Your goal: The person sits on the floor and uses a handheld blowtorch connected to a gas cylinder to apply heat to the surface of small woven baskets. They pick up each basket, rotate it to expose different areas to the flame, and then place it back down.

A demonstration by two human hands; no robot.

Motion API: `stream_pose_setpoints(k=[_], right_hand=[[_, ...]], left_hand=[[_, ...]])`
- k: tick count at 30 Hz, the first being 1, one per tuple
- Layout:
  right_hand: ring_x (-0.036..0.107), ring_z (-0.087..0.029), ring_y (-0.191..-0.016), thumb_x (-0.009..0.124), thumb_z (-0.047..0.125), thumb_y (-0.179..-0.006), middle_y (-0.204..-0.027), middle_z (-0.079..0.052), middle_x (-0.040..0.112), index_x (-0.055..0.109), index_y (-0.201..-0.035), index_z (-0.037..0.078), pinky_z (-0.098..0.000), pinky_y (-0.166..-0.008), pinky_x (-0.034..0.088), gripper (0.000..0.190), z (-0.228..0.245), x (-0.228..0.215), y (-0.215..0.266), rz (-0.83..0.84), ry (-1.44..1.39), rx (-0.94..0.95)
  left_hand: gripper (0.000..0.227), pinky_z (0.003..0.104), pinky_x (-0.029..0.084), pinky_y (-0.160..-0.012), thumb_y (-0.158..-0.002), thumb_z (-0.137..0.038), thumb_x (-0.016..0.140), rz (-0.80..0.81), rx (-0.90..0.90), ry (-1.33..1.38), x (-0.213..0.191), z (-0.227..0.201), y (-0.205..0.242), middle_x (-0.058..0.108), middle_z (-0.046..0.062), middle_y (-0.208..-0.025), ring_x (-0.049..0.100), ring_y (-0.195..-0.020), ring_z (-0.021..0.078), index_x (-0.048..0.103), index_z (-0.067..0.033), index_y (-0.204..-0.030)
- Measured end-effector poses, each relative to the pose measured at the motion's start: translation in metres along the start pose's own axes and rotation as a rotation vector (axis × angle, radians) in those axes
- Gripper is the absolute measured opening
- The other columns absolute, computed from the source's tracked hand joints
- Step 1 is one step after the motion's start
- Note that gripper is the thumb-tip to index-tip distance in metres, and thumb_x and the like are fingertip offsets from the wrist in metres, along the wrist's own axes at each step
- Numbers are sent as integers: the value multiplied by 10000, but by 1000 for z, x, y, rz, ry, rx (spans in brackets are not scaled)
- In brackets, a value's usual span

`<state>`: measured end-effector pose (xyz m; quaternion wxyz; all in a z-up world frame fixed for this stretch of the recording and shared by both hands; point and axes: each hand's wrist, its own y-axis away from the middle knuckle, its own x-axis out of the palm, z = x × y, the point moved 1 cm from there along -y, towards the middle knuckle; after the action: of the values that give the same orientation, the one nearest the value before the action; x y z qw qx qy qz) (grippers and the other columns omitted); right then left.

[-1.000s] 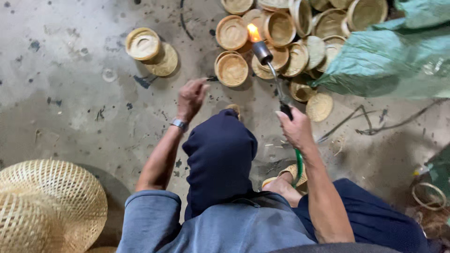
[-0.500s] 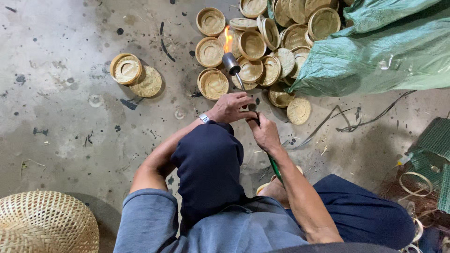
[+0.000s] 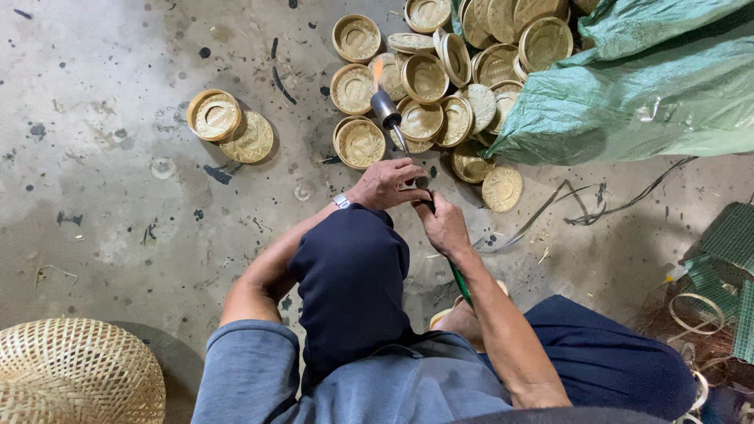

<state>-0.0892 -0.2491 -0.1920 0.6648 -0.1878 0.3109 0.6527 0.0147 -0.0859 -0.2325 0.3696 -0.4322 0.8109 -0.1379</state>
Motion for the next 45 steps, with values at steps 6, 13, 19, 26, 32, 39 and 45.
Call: stream_pose_setpoints(k=[6, 13, 19, 26, 32, 39, 45], right_hand=[[701, -415, -781, 640, 290, -954, -812, -241, 697, 667, -1115, 36, -476, -677, 521, 302, 6, -4, 1, 30, 81, 132], [689, -421, -781, 655, 352, -961, -809, -237, 685, 662, -1081, 21, -474, -668, 519, 352, -16, -7, -1, -13, 86, 32], [682, -392, -733, 658, 343, -978, -768, -214, 672, 650, -1038, 10, -459, -660, 515, 338, -18, -9, 0, 1, 71, 27], [667, -285, -635, 655, 324, -985, -728, -161, 673, 640, -1070, 3, -410, -613, 510, 333, 6, -38, 24, -131, 4, -5], [641, -252, -615, 648, 310, -994, -711, -161, 672, 654, -1010, -3, -396, -595, 510, 314, 10, -49, 44, -154, -108, 84], [665, -358, -758, 603, 70, -828, -837, -193, 683, 649, -1039, -3, -411, -643, 525, 228, -38, -17, 31, -363, 66, -435], [655, -460, -833, 667, 82, -870, -886, -257, 672, 642, -1042, -3, -462, -658, 521, 194, -54, 3, 29, -313, -174, -362]], left_hand=[[473, 359, 552, -656, -837, -379, 860, -83, -116, -19, -12, 0, 22, 646, 81, -917, 658, -769, 241, 705, -70, -1160], [303, 322, 510, -635, -850, -248, 880, -380, -482, -41, -32, 15, 88, 666, 95, -808, 615, -691, 162, 764, -39, -1036], [197, 258, 584, -759, -995, -81, 727, -689, -590, 179, -49, 10, 149, 740, 52, -1021, 692, -869, 104, 733, -41, -1188], [238, 250, 541, -718, -1059, -40, 711, -781, -417, -6, -193, -80, 89, 721, 34, -1007, 631, -815, 75, 696, -23, -1295], [363, 344, 564, -778, -903, -60, 838, -281, -115, -445, -194, -218, -13, 747, 76, -959, 704, -855, 198, 737, -84, -1251], [488, 423, 551, -774, -825, -312, 810, -124, -248, -400, -7, -217, -59, 638, 139, -1128, 663, -948, 319, 651, -61, -1213], [466, 462, 529, -858, -858, -247, 788, -8, -316, -432, 27, -185, -45, 602, 164, -1162, 628, -1036, 374, 635, -57, -1254]])
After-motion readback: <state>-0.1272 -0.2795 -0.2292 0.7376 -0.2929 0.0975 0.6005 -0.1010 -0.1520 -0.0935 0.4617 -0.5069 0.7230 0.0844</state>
